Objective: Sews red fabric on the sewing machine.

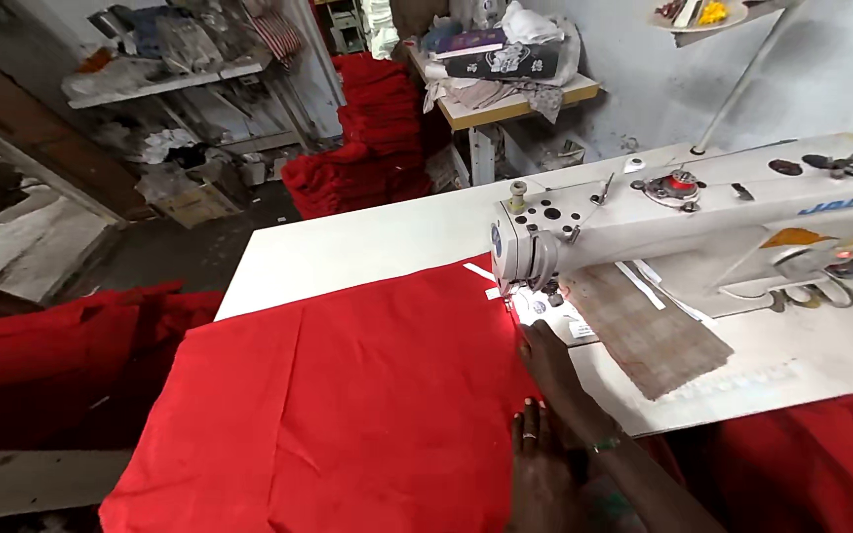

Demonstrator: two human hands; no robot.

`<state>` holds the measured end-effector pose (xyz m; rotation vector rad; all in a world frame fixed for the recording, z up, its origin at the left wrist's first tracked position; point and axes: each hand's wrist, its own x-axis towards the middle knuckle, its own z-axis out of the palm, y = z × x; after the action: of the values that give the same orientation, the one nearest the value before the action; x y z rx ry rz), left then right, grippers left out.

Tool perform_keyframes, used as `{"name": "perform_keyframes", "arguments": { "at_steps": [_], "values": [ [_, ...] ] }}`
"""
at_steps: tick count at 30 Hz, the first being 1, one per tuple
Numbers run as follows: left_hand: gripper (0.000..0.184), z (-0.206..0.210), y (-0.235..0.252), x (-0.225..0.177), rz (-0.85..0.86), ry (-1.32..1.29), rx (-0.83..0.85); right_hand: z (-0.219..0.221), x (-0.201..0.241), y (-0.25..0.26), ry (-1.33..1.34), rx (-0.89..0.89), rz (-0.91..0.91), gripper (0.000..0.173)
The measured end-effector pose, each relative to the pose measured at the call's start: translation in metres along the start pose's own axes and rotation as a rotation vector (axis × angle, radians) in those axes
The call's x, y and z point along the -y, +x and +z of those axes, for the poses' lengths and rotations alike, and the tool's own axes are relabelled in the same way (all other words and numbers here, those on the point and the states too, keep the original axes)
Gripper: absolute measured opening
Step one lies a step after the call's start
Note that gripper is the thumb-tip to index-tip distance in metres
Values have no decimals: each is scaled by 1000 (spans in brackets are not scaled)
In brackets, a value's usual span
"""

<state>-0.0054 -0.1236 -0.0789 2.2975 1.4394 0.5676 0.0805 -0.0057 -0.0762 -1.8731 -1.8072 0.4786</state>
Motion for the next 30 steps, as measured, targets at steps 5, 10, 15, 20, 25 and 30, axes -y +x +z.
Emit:
{"name": "perform_keyframes", "arguments": {
  "at_steps": [5,10,15,20,25,30],
  "values": [
    [29,0,3,1,46,35,-20,4,-7,-41,96,-192,-140,26],
    [34,3,2,1,49,134,-32,1,-7,-35,106,-121,-103,28],
    [29,-5,0,11,-8,-50,11,6,-12,-43,123,-213,-167,26],
    [28,-19,11,45,53,-354,93,9,-13,-39,110,-239,-188,25],
    [28,-35,49,85,-42,-703,132,8,-14,-33,114,-200,-174,19],
    [13,-28,84,99,69,-503,-11,-2,-9,-30,64,-68,-167,9]
  ]
}}
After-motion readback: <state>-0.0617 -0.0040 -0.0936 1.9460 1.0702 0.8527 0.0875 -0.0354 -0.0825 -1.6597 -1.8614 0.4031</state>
